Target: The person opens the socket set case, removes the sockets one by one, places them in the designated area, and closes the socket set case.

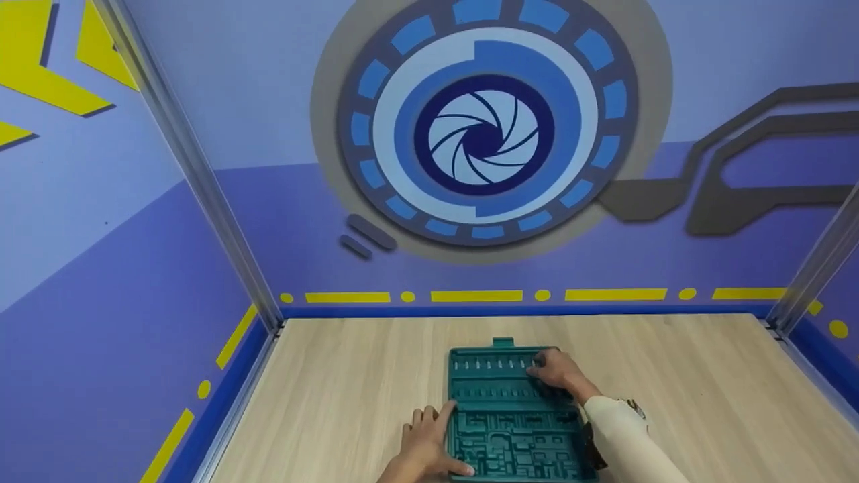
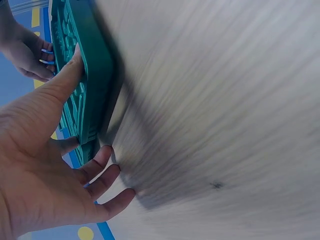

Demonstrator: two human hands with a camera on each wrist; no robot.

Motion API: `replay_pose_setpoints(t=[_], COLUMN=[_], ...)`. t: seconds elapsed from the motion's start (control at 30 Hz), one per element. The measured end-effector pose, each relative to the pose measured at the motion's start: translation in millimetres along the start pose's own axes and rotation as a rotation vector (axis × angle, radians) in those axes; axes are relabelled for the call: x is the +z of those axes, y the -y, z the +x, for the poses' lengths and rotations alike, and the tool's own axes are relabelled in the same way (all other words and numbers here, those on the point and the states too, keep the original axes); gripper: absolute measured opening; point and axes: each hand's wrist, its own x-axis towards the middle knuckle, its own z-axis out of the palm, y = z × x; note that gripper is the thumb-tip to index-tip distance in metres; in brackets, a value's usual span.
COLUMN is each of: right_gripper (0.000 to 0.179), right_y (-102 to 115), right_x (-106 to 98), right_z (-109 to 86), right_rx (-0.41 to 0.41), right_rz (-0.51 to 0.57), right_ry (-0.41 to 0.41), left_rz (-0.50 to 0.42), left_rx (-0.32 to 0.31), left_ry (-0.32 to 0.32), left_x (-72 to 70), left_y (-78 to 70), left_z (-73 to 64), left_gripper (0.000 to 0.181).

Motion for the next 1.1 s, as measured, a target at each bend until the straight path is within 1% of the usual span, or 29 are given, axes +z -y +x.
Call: replay_pose_setpoints(t=[0.1, 0.23, 0.43, 0.63, 0.73, 0.9, 1.03, 1.1], right_gripper=[0.045, 0.047, 0.049, 0.047, 0.046, 0.042, 0.035, 0.027], right_y=[-6, -10, -3, 1, 3, 4, 3, 2], right_x=[4, 6, 4, 6, 7, 8, 7, 8], right_z=[-3.9, -7.1, -3.6, 0.0, 0.8, -0.3, -2.5, -3.4], right_rx=[0.041, 0.105, 0.162, 0.221, 0.229, 0.227, 0.203, 0.191], right_rz=[0.016, 0.099, 0.196, 0.311, 0.361, 0.402, 0.386, 0.364], right_ry=[0.001, -0.002, 0.019, 0.009, -0.007, -0.045, -0.093, -0.124], left_rz=[-0.009, -0.018, 0.017, 0.032, 0.036, 0.050, 0.043, 0.034], left_rx=[0.002, 0.003, -0.004, -0.027, -0.034, -0.038, -0.040, -0.043], left_ry=[0.023, 0.046, 0.023, 0.033, 0.036, 0.040, 0.042, 0.044], left_x=[5.3, 8.2, 3.8, -0.3, -1.5, -2.6, -1.8, -0.8], left_y=[-1.5, -2.5, -2.2, -1.3, -0.9, -1.2, -1.8, -1.9], left_z=[-1.5, -1.5, 1.9, 2.3, 2.1, 2.0, 2.4, 2.4], left_gripper=[0.112, 0.112, 0.112, 0.114, 0.113, 0.115, 0.117, 0.117])
